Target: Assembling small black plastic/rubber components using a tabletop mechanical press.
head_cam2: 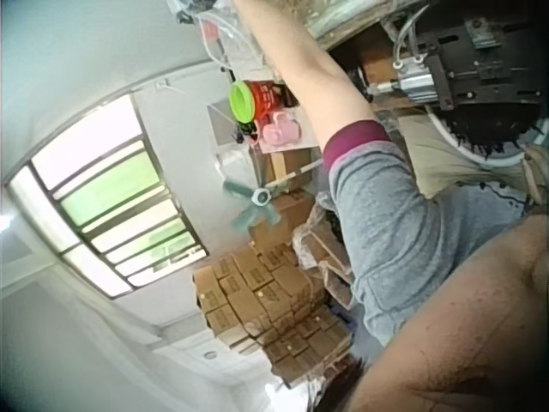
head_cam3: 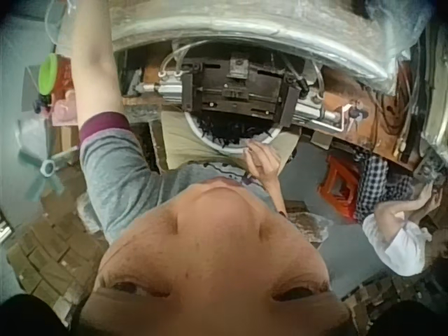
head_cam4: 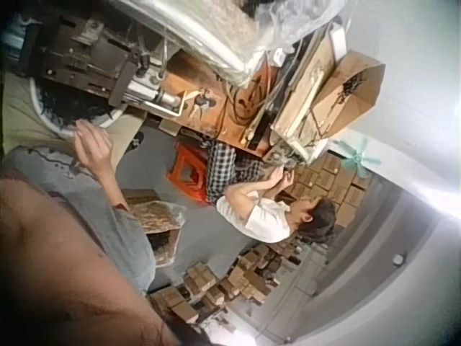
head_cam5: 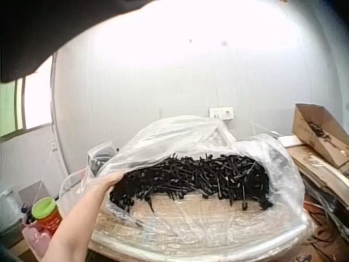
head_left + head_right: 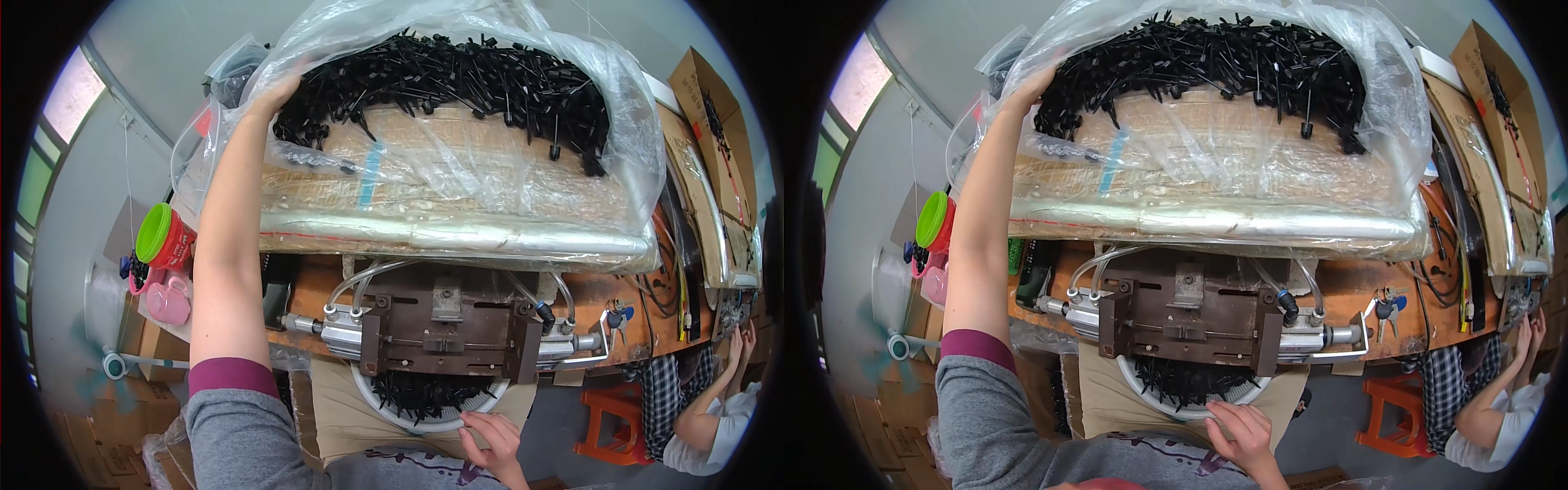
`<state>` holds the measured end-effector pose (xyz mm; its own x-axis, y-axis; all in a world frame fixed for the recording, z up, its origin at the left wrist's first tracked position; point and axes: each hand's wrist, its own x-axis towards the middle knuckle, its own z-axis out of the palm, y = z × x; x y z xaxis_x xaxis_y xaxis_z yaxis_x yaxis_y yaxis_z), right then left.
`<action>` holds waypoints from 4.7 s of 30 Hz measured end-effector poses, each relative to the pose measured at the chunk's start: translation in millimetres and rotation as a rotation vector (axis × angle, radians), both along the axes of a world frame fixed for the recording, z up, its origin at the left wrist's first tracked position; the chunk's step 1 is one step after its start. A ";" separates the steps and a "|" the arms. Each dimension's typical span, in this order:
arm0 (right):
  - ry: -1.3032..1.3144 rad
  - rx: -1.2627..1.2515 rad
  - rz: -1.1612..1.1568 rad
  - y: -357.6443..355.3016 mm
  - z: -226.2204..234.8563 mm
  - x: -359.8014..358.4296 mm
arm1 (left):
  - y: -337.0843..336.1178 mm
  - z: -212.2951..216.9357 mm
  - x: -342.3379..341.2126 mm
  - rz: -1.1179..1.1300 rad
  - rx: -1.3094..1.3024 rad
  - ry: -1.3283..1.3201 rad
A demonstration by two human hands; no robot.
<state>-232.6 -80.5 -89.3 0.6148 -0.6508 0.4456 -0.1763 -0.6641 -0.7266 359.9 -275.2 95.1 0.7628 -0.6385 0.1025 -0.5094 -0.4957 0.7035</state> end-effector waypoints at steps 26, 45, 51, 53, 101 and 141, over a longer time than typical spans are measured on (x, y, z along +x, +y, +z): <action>-0.258 -0.101 0.191 14.1 23.8 -28.8 | 26.7 18.0 -221.4 -0.366 0.232 -0.292; 0.459 -0.292 0.514 31.3 -150.6 10.6 | 86.0 17.7 -153.6 -0.466 -0.116 -0.353; 0.434 -0.239 0.581 41.1 -174.9 23.5 | 132.9 38.8 -254.4 -0.645 -0.447 -0.478; 0.448 -0.181 0.572 41.7 -176.9 23.0 | 176.2 43.6 -293.3 -0.875 -0.495 -0.391; 0.751 -0.017 0.623 51.3 -218.6 34.3 | 314.7 -8.4 -351.3 -1.061 -1.137 -0.418; -0.110 -0.417 -0.209 -177.7 163.6 145.3 | 115.7 -37.3 -254.1 -0.387 -0.253 -0.613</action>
<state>-87.3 -258.3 74.3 0.4244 -0.5073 0.7501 -0.2747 -0.8614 -0.4272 105.8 -159.5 57.8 0.2493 -0.7492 0.6137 -0.9494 -0.0640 0.3075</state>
